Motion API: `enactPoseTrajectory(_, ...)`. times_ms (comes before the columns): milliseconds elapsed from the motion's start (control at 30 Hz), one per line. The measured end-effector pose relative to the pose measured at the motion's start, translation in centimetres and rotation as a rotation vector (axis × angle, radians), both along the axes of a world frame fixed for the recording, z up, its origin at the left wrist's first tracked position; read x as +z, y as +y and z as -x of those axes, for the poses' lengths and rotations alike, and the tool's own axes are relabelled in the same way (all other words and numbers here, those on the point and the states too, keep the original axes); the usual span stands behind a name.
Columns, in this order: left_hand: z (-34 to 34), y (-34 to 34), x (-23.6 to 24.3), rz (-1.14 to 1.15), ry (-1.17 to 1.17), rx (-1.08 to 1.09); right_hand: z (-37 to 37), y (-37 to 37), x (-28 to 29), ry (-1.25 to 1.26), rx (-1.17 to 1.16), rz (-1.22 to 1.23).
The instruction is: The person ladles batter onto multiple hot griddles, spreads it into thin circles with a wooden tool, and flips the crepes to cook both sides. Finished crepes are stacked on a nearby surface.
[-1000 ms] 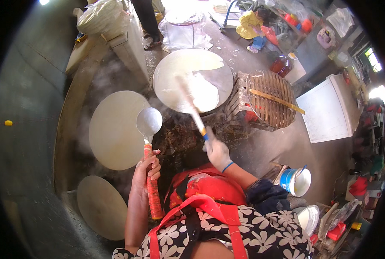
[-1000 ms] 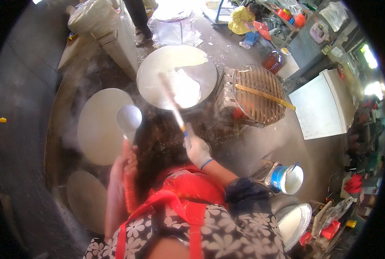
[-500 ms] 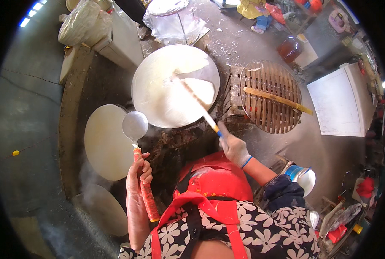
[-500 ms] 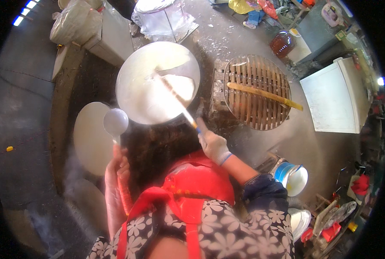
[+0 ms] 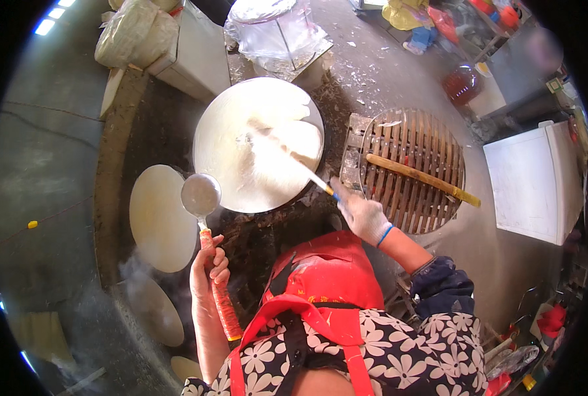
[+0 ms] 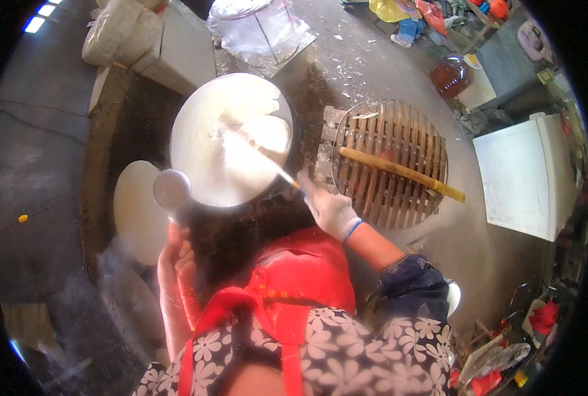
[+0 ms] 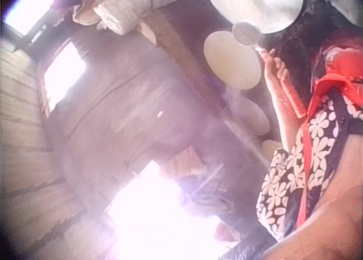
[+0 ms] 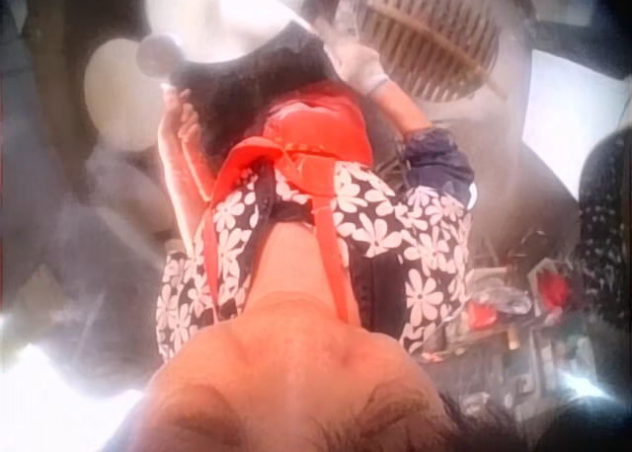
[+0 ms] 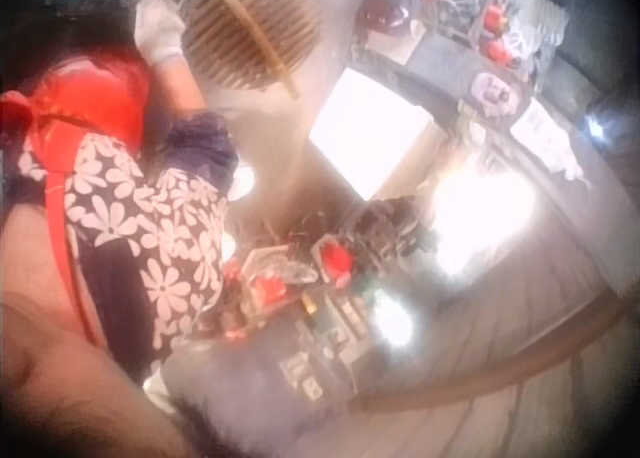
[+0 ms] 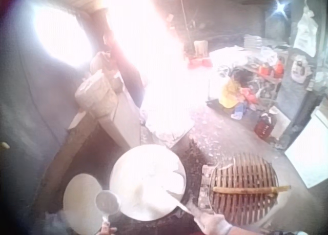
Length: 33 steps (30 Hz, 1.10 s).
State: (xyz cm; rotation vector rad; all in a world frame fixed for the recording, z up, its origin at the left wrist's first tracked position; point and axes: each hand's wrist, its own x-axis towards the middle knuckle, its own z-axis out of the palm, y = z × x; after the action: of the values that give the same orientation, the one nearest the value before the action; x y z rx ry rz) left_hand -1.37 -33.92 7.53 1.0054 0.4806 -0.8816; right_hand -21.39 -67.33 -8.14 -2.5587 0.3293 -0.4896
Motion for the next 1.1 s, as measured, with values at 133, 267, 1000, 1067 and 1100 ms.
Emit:
enactPoseTrajectory(133,0.9,-0.6,0.0,0.011,-0.015,0.014,4.3,-0.2,-0.4,0.166,0.082,0.045)
enactPoseTrajectory(267,1.3,-0.4,-0.3,0.037,-0.016,0.018,2.7,-4.2,-1.7,0.126,-0.041,0.091)
enactPoseTrajectory(1000,-1.4,0.2,-1.9,0.088,0.123,-0.22,-11.0,10.6,-1.9,0.499,-0.251,-0.134)
enactPoseTrajectory(1067,-1.3,1.3,-1.6,0.117,0.139,-0.222,-10.8,9.6,-0.1,0.373,-0.157,0.004)
enactPoseTrajectory(1100,-1.4,1.7,-1.7,0.12,0.156,-0.231,-10.8,8.3,-0.1,0.449,-0.219,-0.023)
